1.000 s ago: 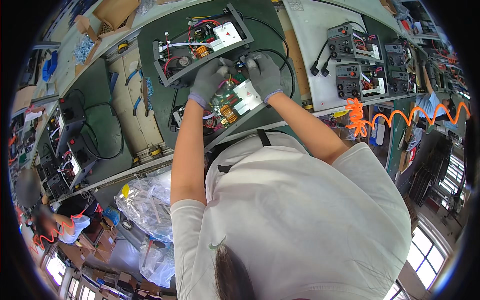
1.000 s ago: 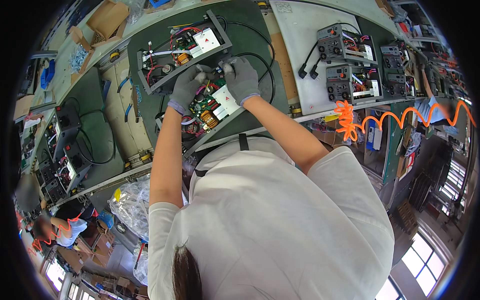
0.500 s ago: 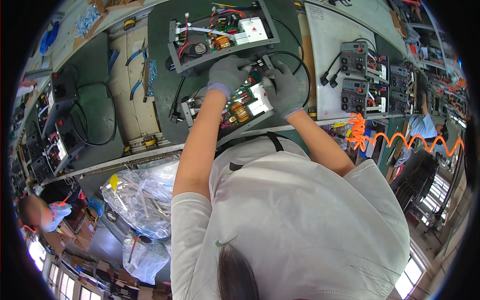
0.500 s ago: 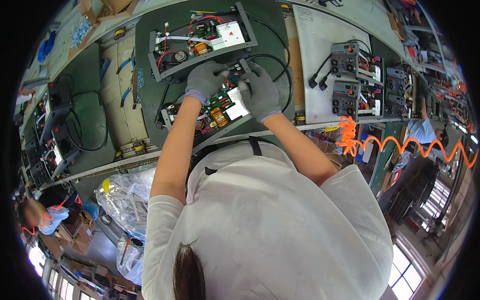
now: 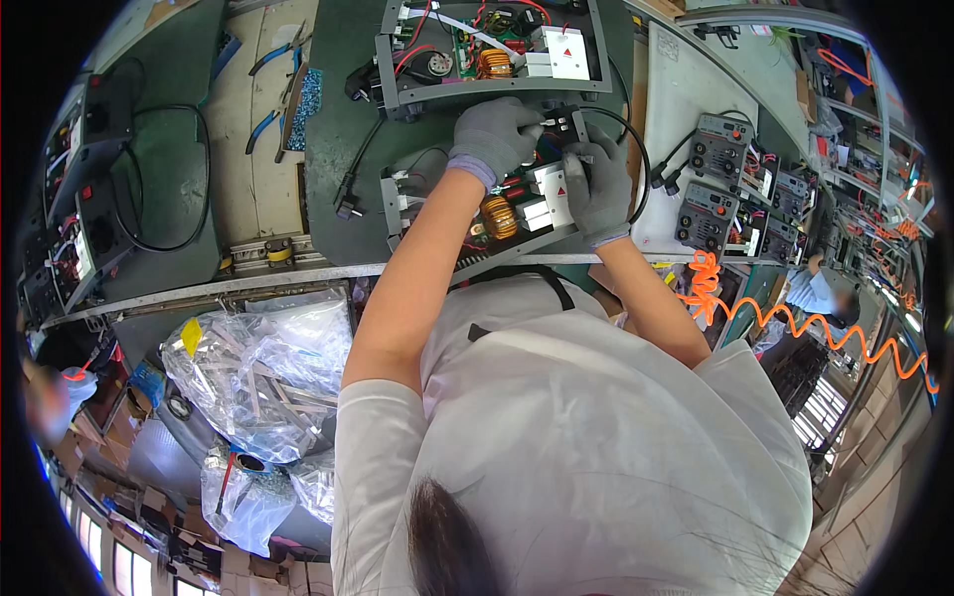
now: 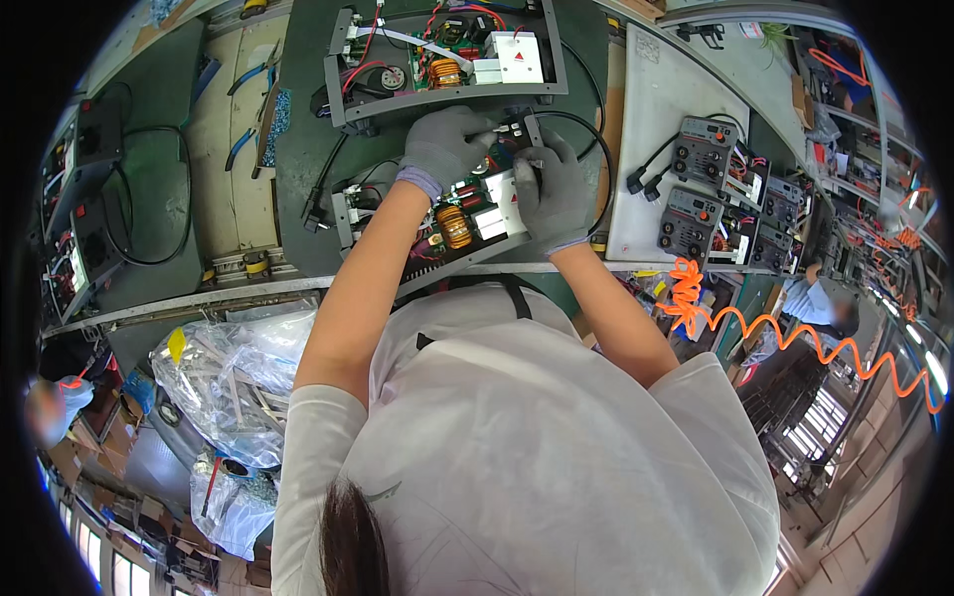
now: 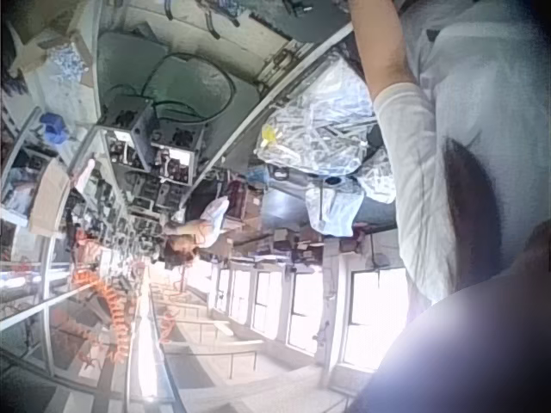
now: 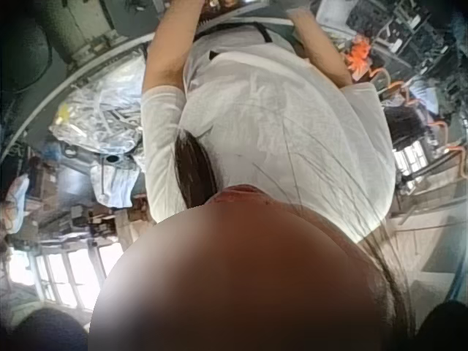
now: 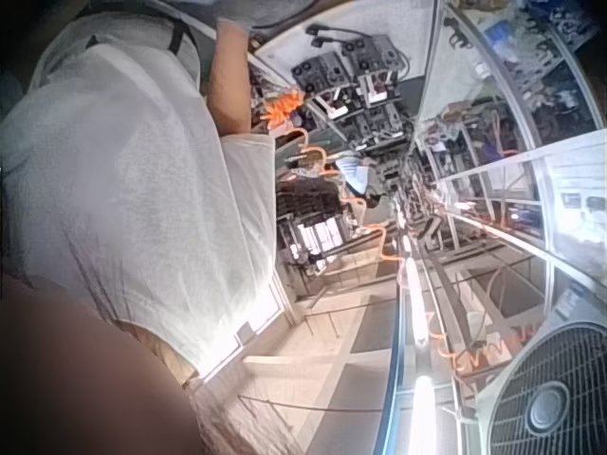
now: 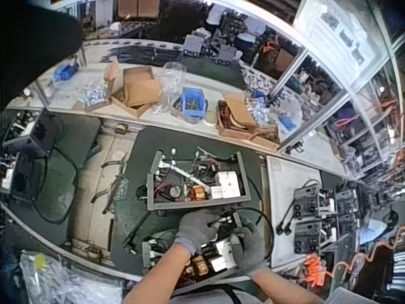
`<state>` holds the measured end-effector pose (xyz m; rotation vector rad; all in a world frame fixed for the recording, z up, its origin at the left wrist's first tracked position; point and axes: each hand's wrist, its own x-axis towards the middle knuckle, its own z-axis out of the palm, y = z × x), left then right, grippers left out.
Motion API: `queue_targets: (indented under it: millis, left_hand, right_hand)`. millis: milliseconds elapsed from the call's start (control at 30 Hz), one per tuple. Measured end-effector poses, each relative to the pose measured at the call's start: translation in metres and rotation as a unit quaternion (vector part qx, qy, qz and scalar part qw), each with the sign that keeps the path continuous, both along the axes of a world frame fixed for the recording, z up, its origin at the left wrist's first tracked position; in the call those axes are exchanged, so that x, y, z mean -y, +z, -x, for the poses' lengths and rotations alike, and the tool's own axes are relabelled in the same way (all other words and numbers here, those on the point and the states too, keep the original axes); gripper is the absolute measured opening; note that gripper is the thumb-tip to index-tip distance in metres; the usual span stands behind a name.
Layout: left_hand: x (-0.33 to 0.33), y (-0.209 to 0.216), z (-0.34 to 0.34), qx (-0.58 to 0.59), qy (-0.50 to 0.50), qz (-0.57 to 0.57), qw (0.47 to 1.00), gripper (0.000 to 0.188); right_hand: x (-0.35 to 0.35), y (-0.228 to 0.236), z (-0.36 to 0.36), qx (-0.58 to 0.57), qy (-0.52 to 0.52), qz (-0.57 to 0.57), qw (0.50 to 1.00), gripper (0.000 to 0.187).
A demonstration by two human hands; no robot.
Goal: Assembling internal components, wiring, and heat sinks into an electronic power inverter casing.
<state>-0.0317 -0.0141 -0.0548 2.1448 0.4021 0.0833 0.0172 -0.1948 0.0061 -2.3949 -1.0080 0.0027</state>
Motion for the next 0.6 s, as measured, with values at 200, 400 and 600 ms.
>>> queue_targets:
  millis: [200, 400, 600]
  left_hand:
    - [0.002, 0.001, -0.002, 0.058, 0.003, -0.010, 0.998, 0.022]
    - [0.007, 0.012, -0.007, 0.021, -0.029, -0.088, 0.996, 0.019]
    - [0.014, 0.017, -0.021, -0.018, -0.069, -0.138, 0.988, 0.020]
  right_hand:
    - [-0.001, 0.003, 0.000, -0.004, 0.004, 0.002, 1.000, 0.017]
    - [-0.001, 0.003, 0.000, -0.020, 0.010, -0.010, 1.000, 0.017]
    - [0.001, 0.004, -0.001, 0.015, 0.021, 0.012, 1.000, 0.016]
